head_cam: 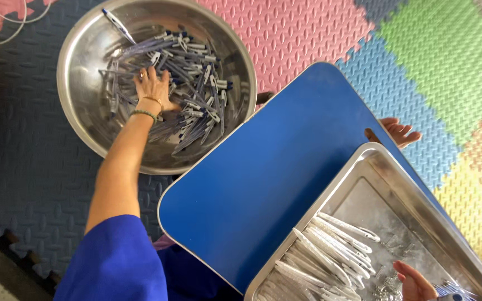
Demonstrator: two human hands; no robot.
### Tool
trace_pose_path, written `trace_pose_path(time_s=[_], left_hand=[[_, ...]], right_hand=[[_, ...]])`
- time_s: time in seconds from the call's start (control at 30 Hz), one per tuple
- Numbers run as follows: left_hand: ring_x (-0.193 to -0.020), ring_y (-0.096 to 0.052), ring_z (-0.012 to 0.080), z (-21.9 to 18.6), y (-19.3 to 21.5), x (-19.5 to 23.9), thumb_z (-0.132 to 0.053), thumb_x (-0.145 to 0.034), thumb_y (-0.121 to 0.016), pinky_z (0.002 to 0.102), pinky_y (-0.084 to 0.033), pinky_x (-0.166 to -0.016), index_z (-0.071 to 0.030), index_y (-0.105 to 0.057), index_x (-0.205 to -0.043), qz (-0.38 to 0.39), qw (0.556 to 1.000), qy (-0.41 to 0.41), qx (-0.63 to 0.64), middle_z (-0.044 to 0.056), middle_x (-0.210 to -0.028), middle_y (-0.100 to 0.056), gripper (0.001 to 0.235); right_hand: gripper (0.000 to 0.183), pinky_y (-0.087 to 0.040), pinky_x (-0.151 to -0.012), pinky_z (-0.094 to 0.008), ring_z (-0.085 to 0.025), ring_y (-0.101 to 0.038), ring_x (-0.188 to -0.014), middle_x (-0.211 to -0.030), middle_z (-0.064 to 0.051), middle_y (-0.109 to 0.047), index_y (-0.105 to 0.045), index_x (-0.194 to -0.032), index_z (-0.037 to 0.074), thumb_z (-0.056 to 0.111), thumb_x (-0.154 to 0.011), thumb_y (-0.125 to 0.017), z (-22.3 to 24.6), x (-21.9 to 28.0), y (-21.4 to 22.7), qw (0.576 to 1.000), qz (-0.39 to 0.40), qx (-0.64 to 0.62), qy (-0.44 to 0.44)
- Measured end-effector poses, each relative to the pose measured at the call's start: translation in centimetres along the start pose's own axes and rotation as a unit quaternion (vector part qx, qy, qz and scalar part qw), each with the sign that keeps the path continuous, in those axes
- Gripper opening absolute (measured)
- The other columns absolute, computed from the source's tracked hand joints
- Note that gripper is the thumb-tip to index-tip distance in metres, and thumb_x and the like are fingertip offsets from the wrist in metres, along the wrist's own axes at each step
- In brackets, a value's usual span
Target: The person assembles pens by inserting blue ink cartridges into clear pen bodies. They pick up a pen body and a cartridge, insert the cartridge, and place the assembled pen on a metal tray. The person repeats this process multiple times, occasionally picking up pens from a metal bowl.
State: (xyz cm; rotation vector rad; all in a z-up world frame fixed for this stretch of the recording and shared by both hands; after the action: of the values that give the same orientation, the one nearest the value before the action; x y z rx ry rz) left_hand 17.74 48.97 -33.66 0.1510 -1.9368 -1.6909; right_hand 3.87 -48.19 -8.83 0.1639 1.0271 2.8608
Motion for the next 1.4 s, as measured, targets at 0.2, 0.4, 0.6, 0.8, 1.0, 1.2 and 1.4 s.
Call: trace_pose_path(time_s=[0.2,0.4,0.6,0.8,1.0,1.2,1.4], left_hand=[[-0.159,-0.032,0.0548,-2.5,-0.7,6.4,-0.114,-0.074,-0.013,0.086,-0.012,-0.124,-0.023,-0.048,-0.165,0.09,0.993,-0.073,-0.013,0.031,-0.169,-0.039,0.134],[-0.168,-0.002,0.0556,-5.0,-3.3,8.7,-0.114,-0.052,-0.068,0.084,-0.001,-0.126,-0.034,-0.016,-0.177,0.138,0.973,-0.14,-0.123,0.023,-0.18,-0.021,0.157],[-0.154,-0.035,0.0534,-8.0,-0.8,9.9,-0.062,-0.07,-0.099,0.075,-0.037,-0.124,-0.024,-0.024,-0.175,0.124,0.985,-0.122,-0.016,0.03,-0.169,-0.03,0.134],[-0.099,-0.07,0.0376,-9.7,-0.5,9.7,-0.048,-0.086,-0.092,0.049,-0.067,-0.074,-0.019,-0.051,-0.154,0.098,0.987,-0.121,-0.035,0.017,-0.111,-0.066,0.085],[-0.083,-0.074,0.0298,-9.0,-0.2,8.9,-0.014,-0.089,-0.081,0.04,-0.061,-0.063,-0.01,-0.053,-0.147,0.095,0.983,-0.144,-0.056,0.013,-0.097,-0.075,0.065],[-0.083,-0.073,0.0258,-6.4,-0.2,8.9,-0.022,-0.087,-0.08,0.039,-0.061,-0.068,-0.017,-0.053,-0.153,0.129,0.979,-0.139,-0.079,0.009,-0.095,-0.073,0.071],[-0.08,-0.065,0.0192,-4.4,4.9,10.3,-0.031,-0.087,-0.085,0.03,-0.062,-0.062,-0.017,-0.058,-0.134,0.124,0.983,-0.139,0.003,0.003,-0.096,-0.066,0.057]], right_hand=[[0.032,-0.056,-0.109,-0.042,-0.035,-0.073,-0.125,-0.137,-0.027,-0.074,-0.07,-0.136,-0.013,0.014,-0.123,-0.058,0.2,1.3,-0.5,0.999,0.026,-0.031,-0.025],[0.025,-0.058,-0.107,-0.037,-0.031,-0.075,-0.117,-0.126,-0.026,-0.076,-0.074,-0.13,-0.012,0.003,-0.123,-0.055,-0.5,1.4,-1.7,0.999,0.001,-0.022,-0.022],[0.025,-0.064,-0.101,-0.046,-0.043,-0.078,-0.112,-0.132,-0.031,-0.075,-0.07,-0.135,-0.013,-0.006,-0.119,-0.052,-4.8,0.9,-1.4,0.995,0.058,-0.087,-0.002],[0.034,-0.064,-0.095,-0.043,-0.041,-0.078,-0.106,-0.13,-0.03,-0.075,-0.07,-0.136,-0.011,0.017,-0.124,-0.055,0.1,3.2,-3.2,0.995,0.042,-0.086,0.0],[0.032,-0.06,-0.087,-0.044,-0.041,-0.076,-0.104,-0.138,-0.027,-0.074,-0.066,-0.146,-0.008,0.012,-0.126,-0.049,5.8,5.4,-3.1,0.996,0.033,-0.062,-0.049],[0.027,-0.049,-0.07,-0.034,-0.031,-0.068,-0.081,-0.134,-0.027,-0.073,-0.062,-0.143,-0.006,0.014,-0.131,-0.048,12.7,8.3,-4.5,0.999,-0.026,-0.01,-0.021],[0.031,-0.04,-0.062,-0.031,-0.025,-0.059,-0.067,-0.134,-0.025,-0.072,-0.061,-0.144,0.0,0.024,-0.132,-0.046,10.3,7.8,-4.5,0.999,-0.006,-0.032,-0.012]])
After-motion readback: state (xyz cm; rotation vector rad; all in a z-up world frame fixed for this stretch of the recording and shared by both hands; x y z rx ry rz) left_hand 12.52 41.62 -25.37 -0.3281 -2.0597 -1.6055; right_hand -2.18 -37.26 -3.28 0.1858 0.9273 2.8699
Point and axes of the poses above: each hand's wrist, its own x-axis away from the middle knuckle, its own y-axis out of the back of the hand, z = x × y, the point moved 8 cm from there along -x, towards the middle knuckle
